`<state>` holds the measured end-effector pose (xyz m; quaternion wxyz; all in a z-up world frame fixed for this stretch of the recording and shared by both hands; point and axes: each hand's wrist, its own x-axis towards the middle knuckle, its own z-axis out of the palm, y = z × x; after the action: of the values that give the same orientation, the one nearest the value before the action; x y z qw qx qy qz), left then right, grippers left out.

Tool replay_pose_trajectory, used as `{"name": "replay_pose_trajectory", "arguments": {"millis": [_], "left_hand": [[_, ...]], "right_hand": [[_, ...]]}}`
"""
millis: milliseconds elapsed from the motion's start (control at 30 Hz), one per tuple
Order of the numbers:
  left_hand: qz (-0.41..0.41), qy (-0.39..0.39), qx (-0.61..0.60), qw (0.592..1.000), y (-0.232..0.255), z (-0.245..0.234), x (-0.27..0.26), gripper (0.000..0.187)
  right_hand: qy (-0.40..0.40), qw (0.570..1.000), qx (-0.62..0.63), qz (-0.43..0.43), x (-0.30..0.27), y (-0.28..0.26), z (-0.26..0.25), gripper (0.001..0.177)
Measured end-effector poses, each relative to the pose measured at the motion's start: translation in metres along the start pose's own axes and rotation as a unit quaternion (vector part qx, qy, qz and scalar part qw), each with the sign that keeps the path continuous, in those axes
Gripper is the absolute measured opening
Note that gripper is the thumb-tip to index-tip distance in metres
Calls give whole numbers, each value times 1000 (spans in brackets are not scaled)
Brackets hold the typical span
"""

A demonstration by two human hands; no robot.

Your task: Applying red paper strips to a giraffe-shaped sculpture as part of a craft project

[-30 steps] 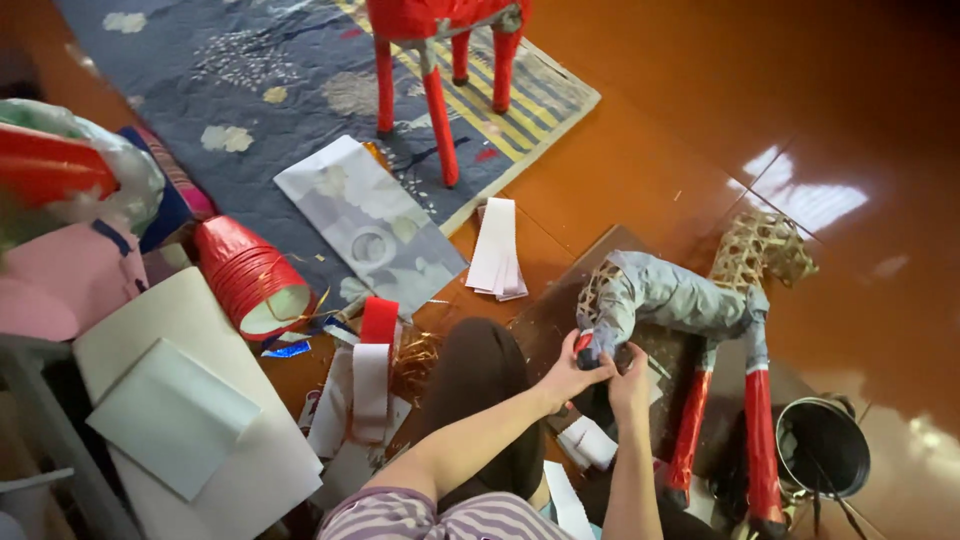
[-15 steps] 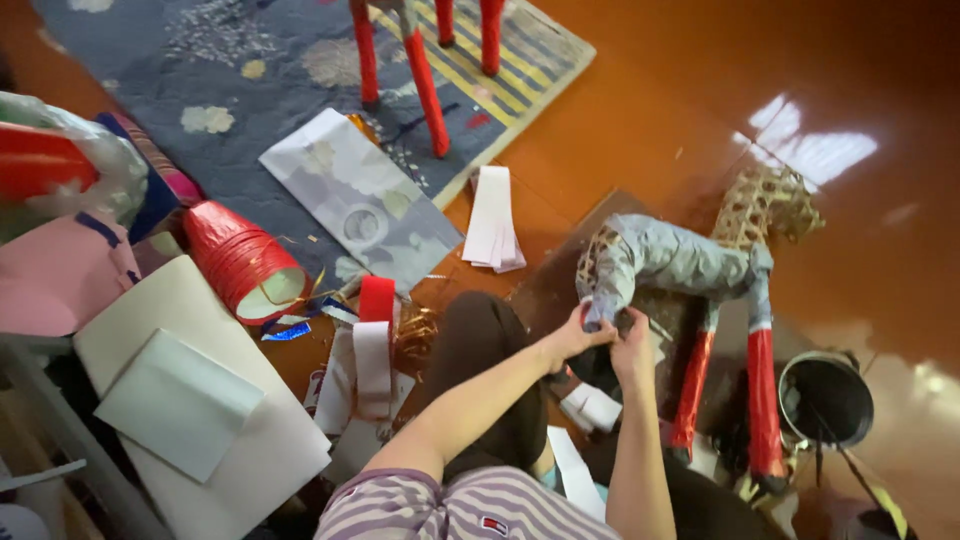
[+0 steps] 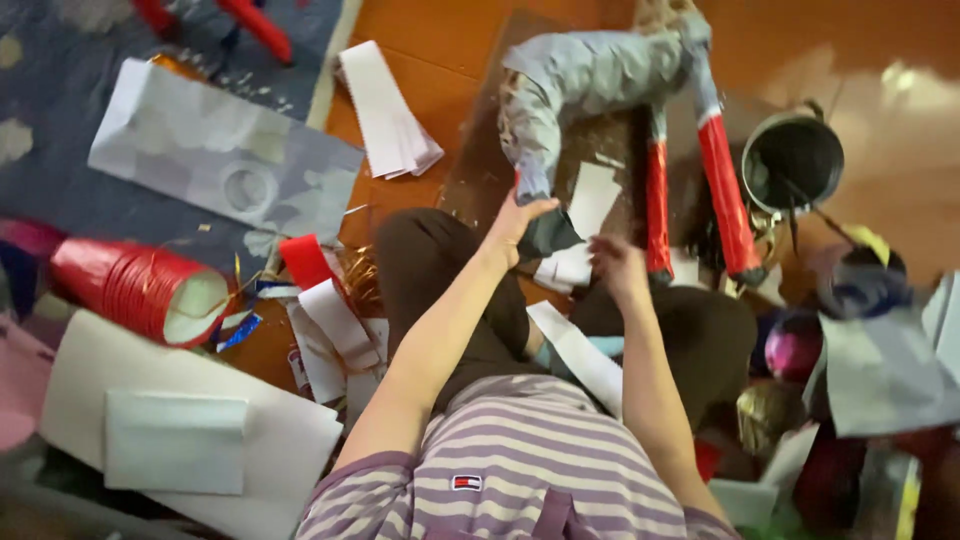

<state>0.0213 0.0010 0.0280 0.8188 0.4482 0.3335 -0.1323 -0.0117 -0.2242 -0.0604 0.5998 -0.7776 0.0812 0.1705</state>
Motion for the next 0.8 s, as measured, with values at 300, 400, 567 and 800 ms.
{"name": "replay_pose_trajectory", "arguments": {"millis": [300,400,567,800], "left_hand": [[2,-10,-1,1000,-12,-15,7,81],[5,-19,-2,1000,-11,-16,8,63],[13,-39,29,999,6,-5,-18,66],[13,-32,26,999,31,10,-48,71]], "right_hand": [[7,955,255,150,-44,-112,71,35],[46,940,313,126,-27,-121,77,20],[94,962,244,77,-16,-135,82,21],[-13,999,-27,-43,-51,-192,60,58]]}}
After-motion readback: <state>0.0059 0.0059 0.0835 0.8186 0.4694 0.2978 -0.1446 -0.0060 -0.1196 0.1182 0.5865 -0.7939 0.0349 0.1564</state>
